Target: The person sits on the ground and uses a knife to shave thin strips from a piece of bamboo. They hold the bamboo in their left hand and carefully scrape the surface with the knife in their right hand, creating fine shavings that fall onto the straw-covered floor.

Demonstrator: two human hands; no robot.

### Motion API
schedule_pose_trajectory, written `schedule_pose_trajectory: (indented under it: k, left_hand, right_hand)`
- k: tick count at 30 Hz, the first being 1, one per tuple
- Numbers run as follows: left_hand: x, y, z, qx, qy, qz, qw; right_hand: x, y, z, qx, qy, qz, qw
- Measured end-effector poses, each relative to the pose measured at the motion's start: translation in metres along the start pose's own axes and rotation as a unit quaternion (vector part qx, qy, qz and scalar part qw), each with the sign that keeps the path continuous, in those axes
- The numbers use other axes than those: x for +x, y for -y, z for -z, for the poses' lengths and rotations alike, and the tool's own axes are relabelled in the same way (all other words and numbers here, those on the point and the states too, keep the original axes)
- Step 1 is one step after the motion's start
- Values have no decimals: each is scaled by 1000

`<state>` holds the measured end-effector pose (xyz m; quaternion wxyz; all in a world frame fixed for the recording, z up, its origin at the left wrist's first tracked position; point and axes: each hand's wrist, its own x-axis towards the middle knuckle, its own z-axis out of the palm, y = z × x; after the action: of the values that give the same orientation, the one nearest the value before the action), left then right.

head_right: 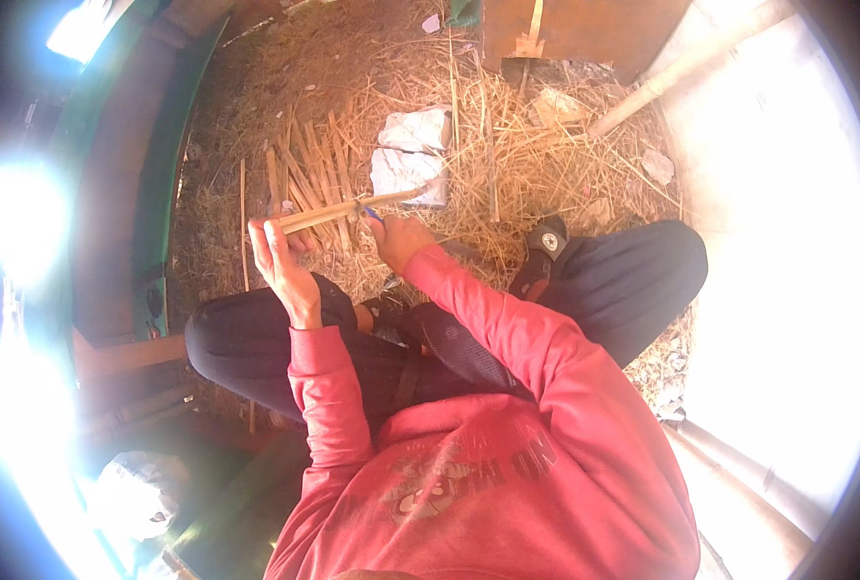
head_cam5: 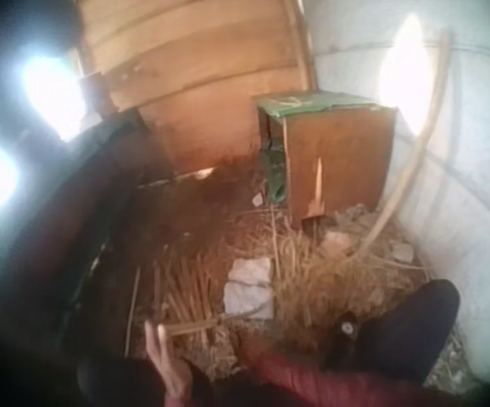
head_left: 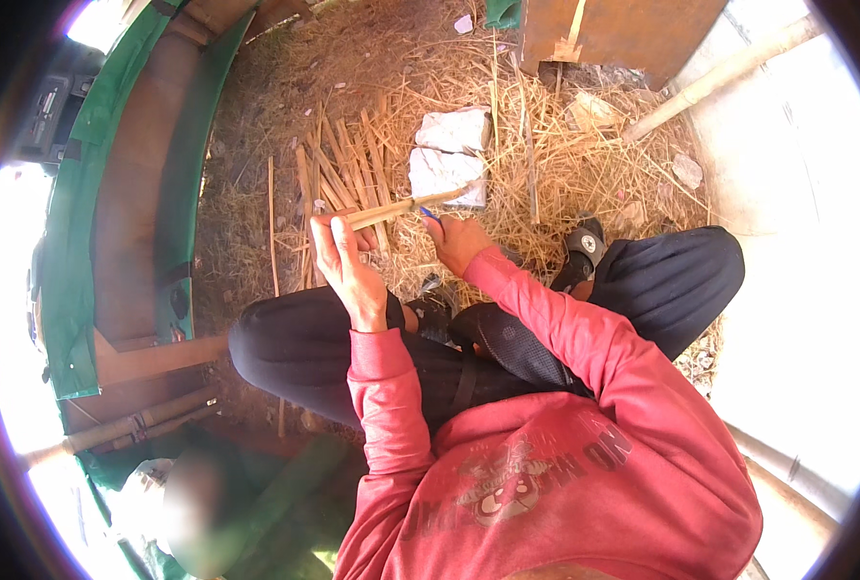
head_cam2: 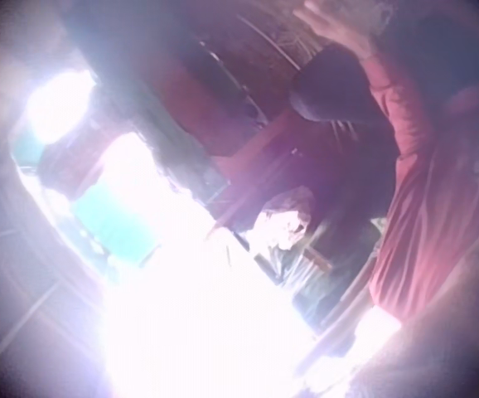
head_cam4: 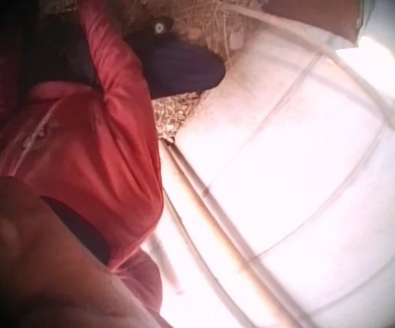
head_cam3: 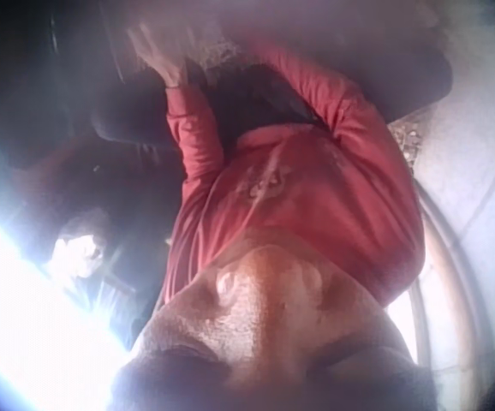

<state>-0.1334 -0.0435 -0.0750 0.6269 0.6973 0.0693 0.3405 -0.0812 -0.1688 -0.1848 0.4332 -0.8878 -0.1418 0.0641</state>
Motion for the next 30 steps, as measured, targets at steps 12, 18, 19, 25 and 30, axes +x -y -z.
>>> schedule_pose_trajectory:
  k: [12, 18, 19, 25, 30]
  left_hand:
    - [0, -7, -5, 8, -6, 14, 1000]
    - [-3, -2, -7, 45, 38, -15, 998]
    - [-1, -1, -5, 20, 25, -2, 999]
    - [-3, -1, -14, -1, 38, 1, 999]
    - [4, 2, -11, -16, 10, -17, 1000]
  right_hand:
    - [-6, 17, 13, 31, 45, 24, 998]
    - [30, -72, -15, -89, 82, -81, 989]
    - [24, -49, -6, -65, 93, -81, 990]
    - [30, -166, -49, -139, 105, -184, 967]
    - [18, -293, -42, -247, 180, -276, 911]
